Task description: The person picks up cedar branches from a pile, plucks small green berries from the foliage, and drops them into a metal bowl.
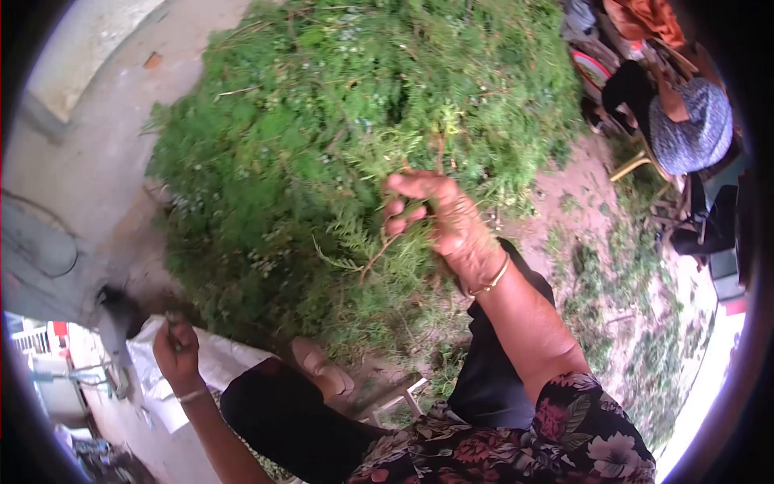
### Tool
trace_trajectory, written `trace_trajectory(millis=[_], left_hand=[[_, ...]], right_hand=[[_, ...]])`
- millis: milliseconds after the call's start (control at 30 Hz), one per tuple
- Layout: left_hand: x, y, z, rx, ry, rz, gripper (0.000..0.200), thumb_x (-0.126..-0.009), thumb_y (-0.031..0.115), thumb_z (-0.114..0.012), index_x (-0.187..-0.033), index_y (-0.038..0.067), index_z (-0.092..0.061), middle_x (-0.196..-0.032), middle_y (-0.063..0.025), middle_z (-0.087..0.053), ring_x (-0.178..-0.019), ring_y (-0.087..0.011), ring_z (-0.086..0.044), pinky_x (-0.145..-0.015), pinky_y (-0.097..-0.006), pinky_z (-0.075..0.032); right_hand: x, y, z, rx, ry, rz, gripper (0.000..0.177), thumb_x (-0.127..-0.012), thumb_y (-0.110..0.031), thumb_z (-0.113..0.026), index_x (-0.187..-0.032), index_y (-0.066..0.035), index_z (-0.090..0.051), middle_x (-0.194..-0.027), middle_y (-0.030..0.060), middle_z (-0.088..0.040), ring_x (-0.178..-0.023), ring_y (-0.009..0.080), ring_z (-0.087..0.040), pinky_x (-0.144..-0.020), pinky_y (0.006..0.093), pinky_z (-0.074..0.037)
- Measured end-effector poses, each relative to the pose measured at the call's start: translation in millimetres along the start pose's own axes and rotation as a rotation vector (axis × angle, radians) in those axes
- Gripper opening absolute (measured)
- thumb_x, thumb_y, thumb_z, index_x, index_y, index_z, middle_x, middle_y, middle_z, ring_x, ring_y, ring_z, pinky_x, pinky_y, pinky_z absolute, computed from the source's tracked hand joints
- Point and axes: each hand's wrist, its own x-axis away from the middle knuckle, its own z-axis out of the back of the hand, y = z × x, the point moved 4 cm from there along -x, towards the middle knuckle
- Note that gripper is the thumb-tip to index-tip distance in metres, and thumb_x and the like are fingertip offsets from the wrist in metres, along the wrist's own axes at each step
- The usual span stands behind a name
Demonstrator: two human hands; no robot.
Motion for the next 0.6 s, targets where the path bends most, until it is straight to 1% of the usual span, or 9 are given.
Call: trace_trajectory(millis=[100,200,267,300,333,433,500,533,600], left_hand=[[69,39,93,-0.281,0.228,-0.224,0.018,-0.087,0.006,-0.053,-0.101,-0.005,-0.052,-0.091,-0.0118,-0.053,-0.071,-0.0130,-0.049,-0.059,-0.0214,-0.044],[130,66,208,-0.303,0.270,-0.117,0.027,-0.074,-0.003,-0.055,-0.101,-0.007,-0.055,-0.091,-0.0140,-0.058,-0.073,-0.0184,-0.056,-0.060,-0.0251,-0.049],[176,65,247,-1.059,0.477,-0.413,0.036,-0.073,0.000,-0.058,-0.108,-0.009,-0.057,-0.097,-0.0170,-0.061,-0.075,-0.0198,-0.058,-0.059,-0.0276,-0.049],[198,66,254,-1.370,0.594,-0.310,0.044,-0.071,0.005,-0.063,-0.112,-0.010,-0.058,-0.101,-0.0196,-0.062,-0.079,-0.0208,-0.060,-0.061,-0.0278,-0.049],[214,50,229,-1.210,0.957,-0.264,0.043,-0.070,0.012,-0.066,-0.106,-0.010,-0.060,-0.101,-0.0215,-0.063,-0.079,-0.0244,-0.060,-0.065,-0.0314,-0.050],[219,69,300,-1.898,0.965,-0.206,0.049,-0.068,0.016,-0.068,-0.108,-0.011,-0.059,-0.103,-0.0237,-0.062,-0.080,-0.0268,-0.060,-0.071,-0.0350,-0.051],[222,81,310,-2.218,1.100,-0.564,0.040,-0.068,0.015,-0.069,-0.098,-0.011,-0.062,-0.090,-0.0220,-0.064,-0.072,-0.0295,-0.059,-0.072,-0.0386,-0.049],[212,84,300,-2.148,1.083,-0.660,0.030,-0.069,0.014,-0.068,-0.089,-0.008,-0.062,-0.081,-0.0151,-0.064,-0.073,-0.0252,-0.059,-0.069,-0.0345,-0.048],[178,73,191,-1.249,0.815,-0.431,0.026,-0.075,0.010,-0.064,-0.096,-0.004,-0.061,-0.089,-0.0072,-0.061,-0.083,-0.0144,-0.056,-0.069,-0.0260,-0.046]], right_hand=[[-6,2,7,0.027,0.000,0.006,0.017,-0.075,-0.011,-0.070,-0.083,-0.004,-0.056,-0.074,0.0044,-0.053,-0.059,0.0112,-0.043,-0.056,0.0295,-0.041],[-6,8,13,0.048,0.013,0.041,0.042,-0.073,-0.018,-0.073,-0.105,0.001,-0.052,-0.085,0.0108,-0.057,-0.072,0.0196,-0.053,-0.063,0.0369,-0.052],[-4,6,7,0.088,0.064,0.094,0.037,-0.074,-0.017,-0.072,-0.101,0.001,-0.054,-0.083,0.0106,-0.057,-0.072,0.0190,-0.053,-0.063,0.0362,-0.052],[1,5,2,0.157,0.052,0.125,0.033,-0.074,-0.016,-0.071,-0.098,0.001,-0.055,-0.081,0.0101,-0.056,-0.072,0.0184,-0.052,-0.062,0.0353,-0.051],[3,2,-1,0.229,0.033,0.165,0.030,-0.074,-0.015,-0.071,-0.095,0.001,-0.056,-0.079,0.0096,-0.056,-0.072,0.0179,-0.052,-0.062,0.0344,-0.050],[-2,1,-2,0.294,0.010,0.136,0.020,-0.076,-0.011,-0.068,-0.087,0.003,-0.059,-0.079,0.0103,-0.059,-0.067,0.0163,-0.052,-0.061,0.0317,-0.048],[-3,0,1,0.439,0.054,0.246,0.014,-0.080,-0.009,-0.064,-0.085,0.004,-0.062,-0.078,0.0084,-0.063,-0.064,0.0139,-0.054,-0.062,0.0282,-0.047],[6,-3,-1,0.444,0.053,0.239,0.014,-0.080,-0.009,-0.064,-0.085,0.004,-0.062,-0.078,0.0084,-0.063,-0.064,0.0139,-0.054,-0.062,0.0282,-0.047],[43,-27,-5,0.628,0.185,0.454,0.010,-0.082,-0.006,-0.062,-0.084,0.003,-0.065,-0.081,0.0060,-0.064,-0.066,0.0132,-0.056,-0.062,0.0254,-0.047]])
